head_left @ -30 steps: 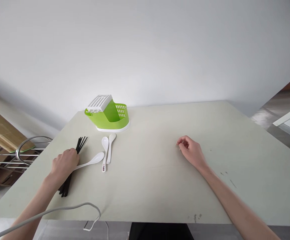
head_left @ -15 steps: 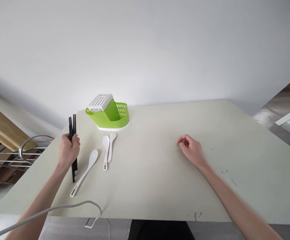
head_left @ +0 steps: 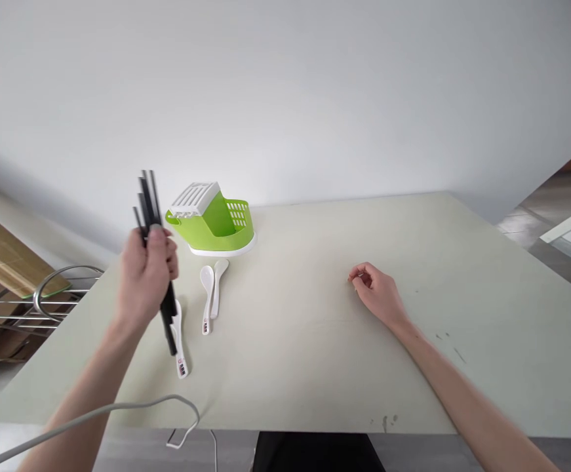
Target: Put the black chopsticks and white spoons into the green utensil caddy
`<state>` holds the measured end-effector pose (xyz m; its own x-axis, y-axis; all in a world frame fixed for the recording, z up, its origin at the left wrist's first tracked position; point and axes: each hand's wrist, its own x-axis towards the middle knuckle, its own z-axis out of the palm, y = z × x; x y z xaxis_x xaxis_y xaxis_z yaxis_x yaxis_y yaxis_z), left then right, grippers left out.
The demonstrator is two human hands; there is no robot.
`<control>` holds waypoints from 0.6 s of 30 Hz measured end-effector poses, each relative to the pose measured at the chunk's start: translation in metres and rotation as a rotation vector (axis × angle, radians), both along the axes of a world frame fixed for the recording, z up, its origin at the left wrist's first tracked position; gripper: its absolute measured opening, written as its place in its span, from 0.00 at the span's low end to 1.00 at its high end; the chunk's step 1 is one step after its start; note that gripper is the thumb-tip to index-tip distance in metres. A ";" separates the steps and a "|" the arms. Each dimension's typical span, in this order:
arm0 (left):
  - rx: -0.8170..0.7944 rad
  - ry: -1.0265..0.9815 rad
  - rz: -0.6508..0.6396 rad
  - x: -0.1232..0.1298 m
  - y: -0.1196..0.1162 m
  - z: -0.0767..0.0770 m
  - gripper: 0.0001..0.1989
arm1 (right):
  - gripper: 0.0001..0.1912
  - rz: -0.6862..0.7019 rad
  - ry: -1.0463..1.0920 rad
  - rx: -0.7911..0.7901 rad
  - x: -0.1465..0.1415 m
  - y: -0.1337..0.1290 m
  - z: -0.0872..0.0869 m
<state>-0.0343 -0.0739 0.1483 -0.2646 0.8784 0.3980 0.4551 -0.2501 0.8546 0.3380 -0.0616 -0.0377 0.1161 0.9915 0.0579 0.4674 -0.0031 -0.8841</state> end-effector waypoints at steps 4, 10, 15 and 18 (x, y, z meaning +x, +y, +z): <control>-0.308 -0.242 -0.227 0.057 -0.005 -0.026 0.17 | 0.06 0.003 0.003 -0.006 0.001 0.000 0.000; -0.344 -0.406 -0.322 0.112 -0.006 -0.073 0.23 | 0.06 0.005 0.001 -0.015 0.000 0.000 0.002; -0.320 -0.601 -0.400 0.129 0.004 -0.089 0.27 | 0.06 0.015 -0.019 0.001 0.001 0.001 0.002; -0.410 -0.556 -0.419 0.133 0.011 -0.106 0.24 | 0.06 0.021 -0.023 0.028 0.001 0.002 0.001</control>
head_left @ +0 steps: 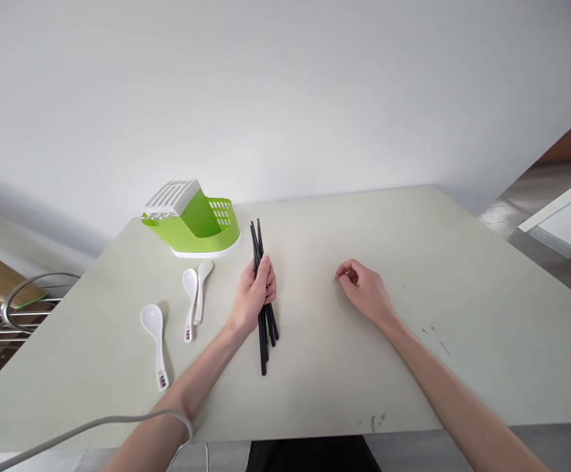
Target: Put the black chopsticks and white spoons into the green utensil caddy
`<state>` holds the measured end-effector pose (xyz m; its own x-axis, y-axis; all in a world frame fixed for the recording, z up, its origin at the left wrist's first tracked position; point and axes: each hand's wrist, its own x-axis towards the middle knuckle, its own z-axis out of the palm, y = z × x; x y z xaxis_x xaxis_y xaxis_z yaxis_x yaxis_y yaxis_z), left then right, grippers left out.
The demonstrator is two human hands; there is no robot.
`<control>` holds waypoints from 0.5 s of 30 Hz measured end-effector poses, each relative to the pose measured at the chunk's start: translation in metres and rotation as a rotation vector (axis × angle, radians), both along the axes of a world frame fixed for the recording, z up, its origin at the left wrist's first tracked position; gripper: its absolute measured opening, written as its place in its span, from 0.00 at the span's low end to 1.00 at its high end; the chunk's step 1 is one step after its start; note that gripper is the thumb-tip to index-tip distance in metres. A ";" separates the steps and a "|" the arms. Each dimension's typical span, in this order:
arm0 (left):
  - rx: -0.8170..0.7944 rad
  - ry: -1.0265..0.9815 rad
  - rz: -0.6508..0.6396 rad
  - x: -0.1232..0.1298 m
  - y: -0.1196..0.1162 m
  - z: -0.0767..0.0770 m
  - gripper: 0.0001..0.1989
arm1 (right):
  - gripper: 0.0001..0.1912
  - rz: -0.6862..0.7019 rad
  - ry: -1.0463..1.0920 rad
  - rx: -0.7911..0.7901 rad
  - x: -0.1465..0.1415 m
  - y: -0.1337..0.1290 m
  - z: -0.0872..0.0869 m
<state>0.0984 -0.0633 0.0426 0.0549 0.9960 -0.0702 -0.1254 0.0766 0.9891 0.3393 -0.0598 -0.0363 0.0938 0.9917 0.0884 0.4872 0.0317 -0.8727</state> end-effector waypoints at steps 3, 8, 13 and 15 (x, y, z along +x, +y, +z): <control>0.093 0.214 0.006 0.000 0.003 -0.017 0.20 | 0.06 -0.002 -0.006 0.018 -0.001 0.000 0.000; 0.238 0.661 0.071 -0.007 0.006 -0.035 0.15 | 0.06 -0.001 0.003 0.013 -0.001 0.000 0.000; 0.392 0.940 0.098 -0.014 0.011 -0.055 0.14 | 0.06 0.004 0.001 0.034 -0.001 0.001 -0.001; 0.420 1.023 0.094 -0.015 0.011 -0.063 0.17 | 0.06 0.006 0.005 0.039 -0.001 0.000 -0.001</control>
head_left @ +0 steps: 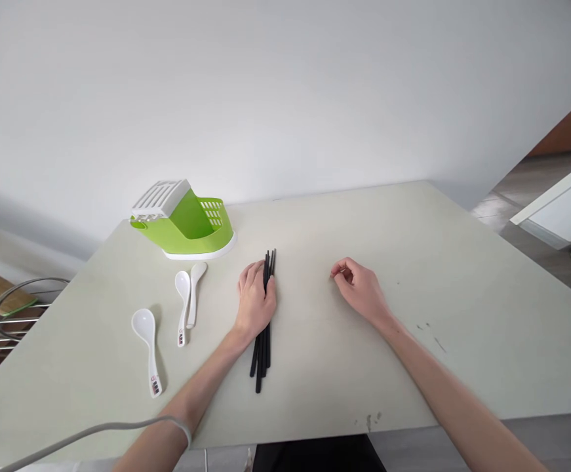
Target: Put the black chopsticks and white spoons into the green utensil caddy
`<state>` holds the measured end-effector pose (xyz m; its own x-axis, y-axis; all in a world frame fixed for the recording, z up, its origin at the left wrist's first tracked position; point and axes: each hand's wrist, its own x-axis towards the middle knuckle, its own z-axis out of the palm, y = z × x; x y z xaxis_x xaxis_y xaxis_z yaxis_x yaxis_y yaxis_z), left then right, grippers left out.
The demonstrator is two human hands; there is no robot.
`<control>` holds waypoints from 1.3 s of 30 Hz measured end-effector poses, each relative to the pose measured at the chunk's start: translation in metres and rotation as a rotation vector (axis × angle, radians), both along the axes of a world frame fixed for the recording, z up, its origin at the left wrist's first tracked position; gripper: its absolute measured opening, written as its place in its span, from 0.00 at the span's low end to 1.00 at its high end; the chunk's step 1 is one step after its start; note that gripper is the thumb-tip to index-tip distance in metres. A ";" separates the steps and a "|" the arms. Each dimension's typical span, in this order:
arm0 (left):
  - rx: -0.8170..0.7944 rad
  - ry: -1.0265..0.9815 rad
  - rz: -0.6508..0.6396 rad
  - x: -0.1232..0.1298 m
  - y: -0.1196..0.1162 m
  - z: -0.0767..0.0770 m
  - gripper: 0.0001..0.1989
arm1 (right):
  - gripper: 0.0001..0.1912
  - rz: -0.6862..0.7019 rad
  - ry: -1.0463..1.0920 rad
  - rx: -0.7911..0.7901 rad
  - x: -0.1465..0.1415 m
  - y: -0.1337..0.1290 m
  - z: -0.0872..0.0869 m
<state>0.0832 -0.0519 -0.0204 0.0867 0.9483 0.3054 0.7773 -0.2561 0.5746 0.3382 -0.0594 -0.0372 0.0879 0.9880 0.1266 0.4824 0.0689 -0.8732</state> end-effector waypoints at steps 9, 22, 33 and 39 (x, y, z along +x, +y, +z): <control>0.020 0.042 -0.029 -0.010 -0.003 -0.005 0.27 | 0.06 -0.007 0.006 -0.027 0.000 -0.002 0.005; 0.236 -0.029 0.157 -0.052 -0.024 0.076 0.13 | 0.06 0.000 0.007 -0.014 0.000 -0.001 0.003; -0.099 0.261 0.685 -0.147 -0.088 0.063 0.52 | 0.06 0.002 -0.013 -0.029 0.000 -0.002 0.002; -0.253 0.266 0.609 -0.153 -0.094 0.043 0.60 | 0.06 -0.005 -0.013 -0.042 0.001 -0.002 0.000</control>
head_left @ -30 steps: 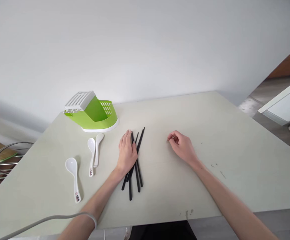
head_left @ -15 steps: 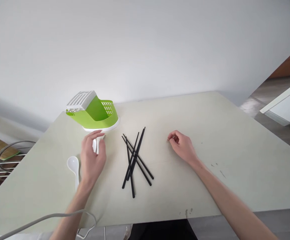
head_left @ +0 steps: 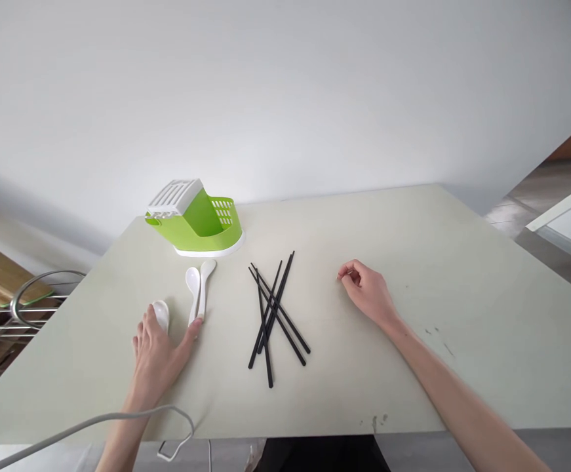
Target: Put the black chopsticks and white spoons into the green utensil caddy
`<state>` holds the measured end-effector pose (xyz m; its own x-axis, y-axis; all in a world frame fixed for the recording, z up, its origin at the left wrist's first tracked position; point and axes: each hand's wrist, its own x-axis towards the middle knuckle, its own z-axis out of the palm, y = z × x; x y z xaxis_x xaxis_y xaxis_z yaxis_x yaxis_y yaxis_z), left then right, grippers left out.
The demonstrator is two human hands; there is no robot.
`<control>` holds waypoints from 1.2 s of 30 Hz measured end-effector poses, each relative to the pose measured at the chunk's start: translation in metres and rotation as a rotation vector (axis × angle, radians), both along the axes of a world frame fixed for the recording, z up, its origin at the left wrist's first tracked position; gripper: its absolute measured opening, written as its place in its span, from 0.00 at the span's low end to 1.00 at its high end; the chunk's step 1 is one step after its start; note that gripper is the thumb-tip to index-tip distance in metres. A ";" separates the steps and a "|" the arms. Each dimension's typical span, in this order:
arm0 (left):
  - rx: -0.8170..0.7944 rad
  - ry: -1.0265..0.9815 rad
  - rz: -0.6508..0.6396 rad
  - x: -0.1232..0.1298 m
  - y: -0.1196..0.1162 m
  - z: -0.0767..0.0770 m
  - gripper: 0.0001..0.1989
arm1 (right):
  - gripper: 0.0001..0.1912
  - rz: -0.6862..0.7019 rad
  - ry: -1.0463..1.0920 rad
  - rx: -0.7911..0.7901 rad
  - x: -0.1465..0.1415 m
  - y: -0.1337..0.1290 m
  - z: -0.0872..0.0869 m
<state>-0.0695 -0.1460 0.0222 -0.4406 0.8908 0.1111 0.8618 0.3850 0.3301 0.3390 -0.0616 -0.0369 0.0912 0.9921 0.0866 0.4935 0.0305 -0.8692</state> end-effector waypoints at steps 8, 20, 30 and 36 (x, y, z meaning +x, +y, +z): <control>0.060 0.050 -0.111 0.005 0.026 -0.012 0.55 | 0.06 -0.008 0.002 -0.007 -0.001 0.000 0.002; 0.061 0.077 -0.153 0.014 0.031 0.001 0.44 | 0.05 -0.010 0.004 -0.016 0.000 0.000 0.000; -0.348 0.329 -0.185 0.043 0.045 0.033 0.32 | 0.06 -0.004 0.000 -0.018 -0.001 0.000 0.002; -0.283 0.245 -0.263 0.034 0.037 0.040 0.28 | 0.06 -0.001 -0.005 -0.004 -0.002 0.002 0.001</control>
<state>-0.0353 -0.1089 0.0619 -0.1865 0.9792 -0.0795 0.9819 0.1884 0.0176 0.3374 -0.0596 -0.0359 0.0920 0.9923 0.0830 0.4978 0.0264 -0.8669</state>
